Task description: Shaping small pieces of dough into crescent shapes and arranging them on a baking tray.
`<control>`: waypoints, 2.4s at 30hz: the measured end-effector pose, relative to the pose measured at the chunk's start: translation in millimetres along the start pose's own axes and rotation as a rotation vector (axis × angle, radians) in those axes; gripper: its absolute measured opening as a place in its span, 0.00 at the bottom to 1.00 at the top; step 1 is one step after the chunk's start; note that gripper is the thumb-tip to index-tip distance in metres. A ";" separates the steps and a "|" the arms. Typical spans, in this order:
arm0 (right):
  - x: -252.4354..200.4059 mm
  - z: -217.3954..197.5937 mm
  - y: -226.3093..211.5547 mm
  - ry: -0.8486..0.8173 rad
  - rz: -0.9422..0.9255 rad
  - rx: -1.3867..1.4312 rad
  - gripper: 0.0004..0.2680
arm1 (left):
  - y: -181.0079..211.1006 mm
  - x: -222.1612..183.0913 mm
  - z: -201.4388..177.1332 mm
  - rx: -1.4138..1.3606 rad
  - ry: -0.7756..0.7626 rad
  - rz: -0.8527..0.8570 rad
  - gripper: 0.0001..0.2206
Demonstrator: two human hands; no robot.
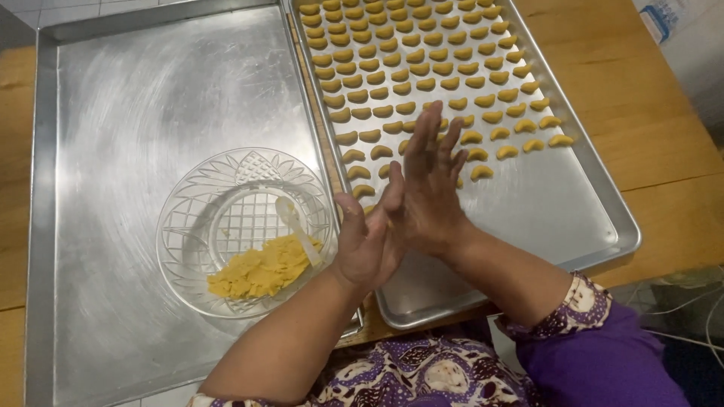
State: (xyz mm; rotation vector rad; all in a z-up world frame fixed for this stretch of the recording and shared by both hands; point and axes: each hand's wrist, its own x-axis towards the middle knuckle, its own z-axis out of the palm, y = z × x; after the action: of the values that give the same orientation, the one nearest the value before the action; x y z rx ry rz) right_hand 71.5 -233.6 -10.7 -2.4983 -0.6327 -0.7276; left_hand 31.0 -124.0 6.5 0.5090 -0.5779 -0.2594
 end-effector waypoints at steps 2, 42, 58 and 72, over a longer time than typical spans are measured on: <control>10.2 -15.2 5.2 -0.093 0.133 0.044 0.38 | -11.3 -7.0 -21.7 -0.049 0.103 -0.105 0.50; -74.9 -102.3 56.9 -0.233 0.524 0.743 0.05 | -67.9 11.3 26.1 0.792 0.208 -0.322 0.43; -45.8 -64.4 108.4 -0.441 0.504 0.264 0.06 | -50.7 24.5 -10.2 1.043 0.493 -0.653 0.19; -58.3 -63.7 123.4 -0.474 0.483 0.159 0.09 | -55.2 26.4 6.7 1.093 0.303 -0.901 0.34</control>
State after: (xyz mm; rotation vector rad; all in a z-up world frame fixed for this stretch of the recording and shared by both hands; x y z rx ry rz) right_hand 70.2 -382.5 -33.2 -2.5314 -0.1995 0.0914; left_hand 43.4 -183.0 -5.7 1.8403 -0.1049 -0.7054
